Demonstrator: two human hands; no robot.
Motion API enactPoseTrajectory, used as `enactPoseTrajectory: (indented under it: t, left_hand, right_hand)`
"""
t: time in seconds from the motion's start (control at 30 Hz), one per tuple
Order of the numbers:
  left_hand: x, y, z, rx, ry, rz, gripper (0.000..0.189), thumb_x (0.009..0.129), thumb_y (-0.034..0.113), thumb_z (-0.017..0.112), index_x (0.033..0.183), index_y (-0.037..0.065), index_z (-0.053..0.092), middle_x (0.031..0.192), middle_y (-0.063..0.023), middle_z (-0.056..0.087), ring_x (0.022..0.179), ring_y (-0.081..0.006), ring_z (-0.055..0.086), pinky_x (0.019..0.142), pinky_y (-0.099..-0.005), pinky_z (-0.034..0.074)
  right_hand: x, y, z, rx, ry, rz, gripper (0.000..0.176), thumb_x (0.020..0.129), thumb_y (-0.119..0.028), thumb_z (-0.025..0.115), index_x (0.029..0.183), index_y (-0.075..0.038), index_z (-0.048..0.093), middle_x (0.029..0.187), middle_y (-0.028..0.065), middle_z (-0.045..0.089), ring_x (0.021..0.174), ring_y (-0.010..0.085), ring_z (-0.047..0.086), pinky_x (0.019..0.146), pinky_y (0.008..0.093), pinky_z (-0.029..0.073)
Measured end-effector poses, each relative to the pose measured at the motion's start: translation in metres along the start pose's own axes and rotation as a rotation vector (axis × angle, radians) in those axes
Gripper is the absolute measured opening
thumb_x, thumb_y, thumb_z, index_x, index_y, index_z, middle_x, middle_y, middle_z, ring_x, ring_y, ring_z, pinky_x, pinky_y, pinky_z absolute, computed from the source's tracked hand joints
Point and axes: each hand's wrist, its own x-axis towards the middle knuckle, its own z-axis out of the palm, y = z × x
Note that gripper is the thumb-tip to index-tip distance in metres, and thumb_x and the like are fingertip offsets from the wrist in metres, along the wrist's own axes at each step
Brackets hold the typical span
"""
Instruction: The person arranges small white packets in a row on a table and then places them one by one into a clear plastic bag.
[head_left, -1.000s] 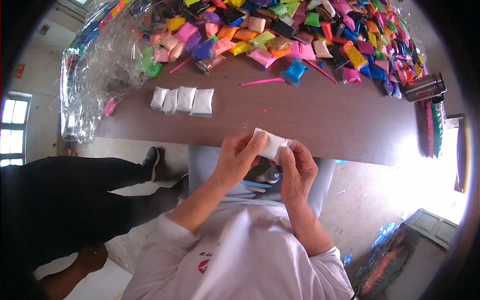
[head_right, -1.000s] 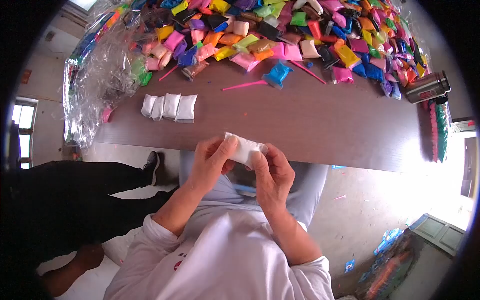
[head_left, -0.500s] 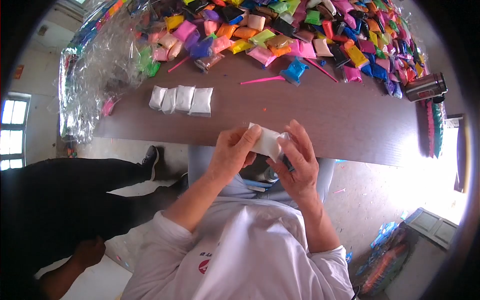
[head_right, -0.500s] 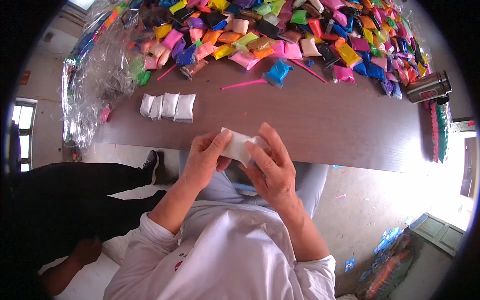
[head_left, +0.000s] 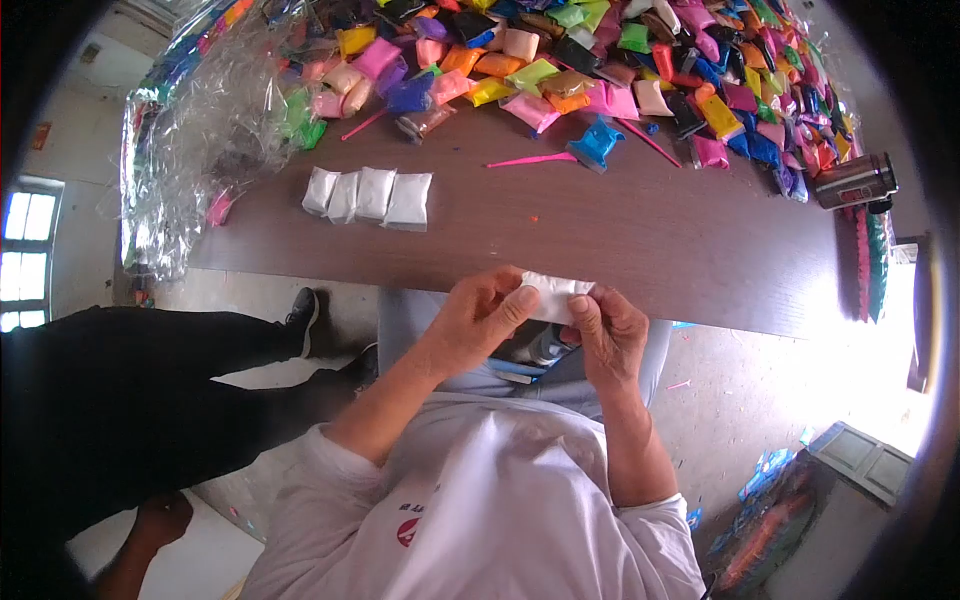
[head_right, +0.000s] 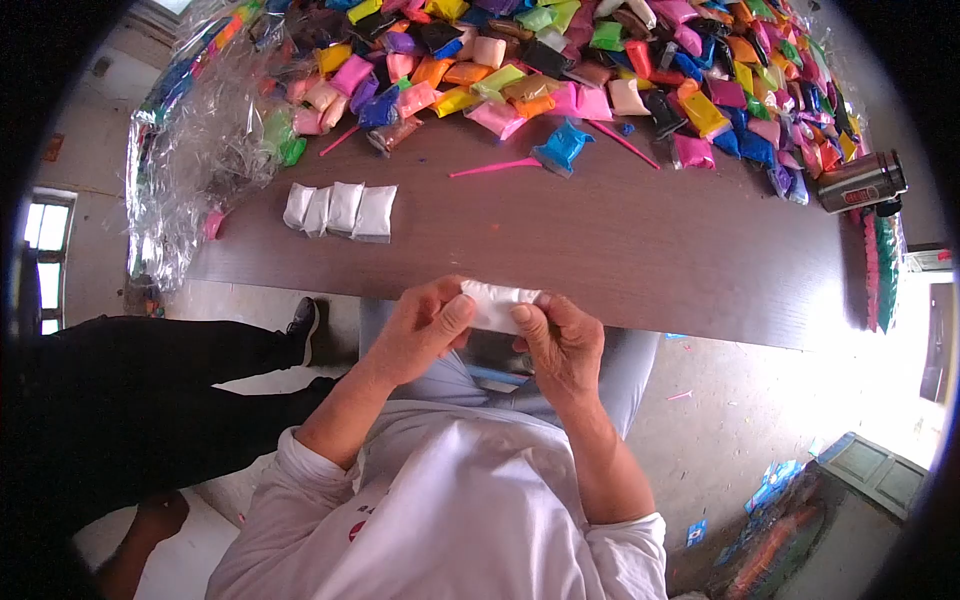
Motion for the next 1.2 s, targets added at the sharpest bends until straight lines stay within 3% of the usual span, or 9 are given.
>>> enactPoseTrajectory:
  t: [0.1, 0.17, 0.37, 0.57, 0.67, 0.73, 0.97, 1.03, 1.2]
  left_hand:
    - [0.001, -0.003, 0.003, 0.086, 0.001, -0.040, 0.040, 0.095, 0.040, 0.051, 0.097, 0.001, 0.062, 0.072, -0.0010, 0.056, 0.061, -0.0054, 0.046, 0.052, -0.0213, 0.037]
    - [0.001, 0.001, 0.008, 0.045, 0.087, 0.102, 0.041, 0.096, 0.039, 0.049, 0.095, -0.001, 0.061, 0.070, -0.0016, 0.056, 0.061, -0.0067, 0.047, 0.054, -0.0223, 0.037]
    - [-0.002, -0.003, 0.012, 0.115, 0.099, 0.079, 0.040, 0.096, 0.037, 0.048, 0.091, 0.000, 0.061, 0.067, -0.0002, 0.054, 0.058, -0.0075, 0.045, 0.050, -0.0242, 0.037]
    - [-0.002, -0.002, 0.000, 0.027, 0.068, -0.031, 0.040, 0.095, 0.038, 0.051, 0.087, 0.000, 0.062, 0.068, 0.0012, 0.054, 0.060, -0.0047, 0.044, 0.052, -0.0236, 0.037]
    - [0.001, -0.005, -0.001, -0.036, 0.026, 0.013, 0.039, 0.094, 0.038, 0.052, 0.089, 0.000, 0.062, 0.071, 0.0020, 0.054, 0.065, -0.0039, 0.045, 0.055, -0.0227, 0.037]
    - [0.002, -0.007, -0.002, -0.039, 0.026, 0.005, 0.039, 0.094, 0.037, 0.053, 0.091, 0.000, 0.062, 0.073, 0.0019, 0.055, 0.067, -0.0038, 0.045, 0.057, -0.0226, 0.038]
    - [0.000, -0.010, -0.002, -0.125, 0.073, 0.034, 0.039, 0.096, 0.036, 0.049, 0.090, 0.000, 0.061, 0.076, -0.0003, 0.057, 0.074, -0.0056, 0.047, 0.063, -0.0235, 0.040]
    - [-0.001, -0.009, -0.003, -0.097, 0.101, 0.047, 0.040, 0.097, 0.036, 0.048, 0.089, -0.001, 0.060, 0.074, -0.0003, 0.056, 0.072, -0.0062, 0.046, 0.062, -0.0244, 0.040]
    - [-0.002, -0.001, -0.002, 0.006, 0.169, 0.048, 0.042, 0.097, 0.036, 0.046, 0.083, -0.002, 0.057, 0.069, 0.0000, 0.053, 0.067, -0.0071, 0.044, 0.057, -0.0277, 0.039]
  right_hand:
    - [0.001, 0.002, 0.002, 0.040, -0.030, 0.001, 0.030, 0.089, -0.028, 0.063, 0.084, 0.002, 0.063, 0.071, 0.0005, 0.058, 0.063, 0.0058, 0.052, 0.055, 0.0203, 0.044]
    - [0.001, 0.001, 0.003, 0.048, -0.049, -0.024, 0.031, 0.091, -0.028, 0.060, 0.082, 0.001, 0.063, 0.070, -0.0005, 0.057, 0.063, 0.0051, 0.049, 0.055, 0.0202, 0.041]
    - [-0.009, 0.018, 0.018, 0.105, 0.208, -0.083, 0.032, 0.095, -0.027, 0.054, 0.081, 0.000, 0.061, 0.067, -0.0037, 0.051, 0.062, 0.0039, 0.040, 0.053, 0.0209, 0.033]
    - [0.004, 0.010, 0.006, 0.363, -0.118, 0.111, 0.025, 0.094, -0.022, 0.056, 0.088, 0.002, 0.064, 0.072, -0.0016, 0.057, 0.065, 0.0053, 0.047, 0.056, 0.0201, 0.037]
    - [0.006, 0.002, 0.006, 0.223, -0.101, 0.100, 0.020, 0.091, -0.016, 0.059, 0.092, 0.002, 0.065, 0.074, 0.0011, 0.060, 0.066, 0.0074, 0.052, 0.059, 0.0217, 0.041]
    - [0.005, 0.002, 0.009, -0.170, -0.017, -0.079, 0.016, 0.089, -0.011, 0.062, 0.094, 0.003, 0.065, 0.074, 0.0035, 0.061, 0.066, 0.0085, 0.053, 0.060, 0.0232, 0.044]
    - [0.001, -0.002, 0.025, -0.509, 0.081, -0.402, 0.013, 0.088, -0.008, 0.062, 0.093, 0.003, 0.065, 0.075, 0.0046, 0.062, 0.064, 0.0097, 0.055, 0.057, 0.0227, 0.044]
    - [-0.004, -0.003, 0.029, -0.078, 0.052, -0.019, 0.014, 0.089, -0.010, 0.062, 0.091, 0.003, 0.066, 0.073, 0.0030, 0.061, 0.063, 0.0102, 0.055, 0.057, 0.0226, 0.044]
    - [-0.010, 0.015, 0.035, 0.465, 0.088, 0.149, 0.021, 0.091, -0.017, 0.059, 0.093, 0.003, 0.065, 0.073, 0.0039, 0.061, 0.063, 0.0093, 0.056, 0.057, 0.0224, 0.045]
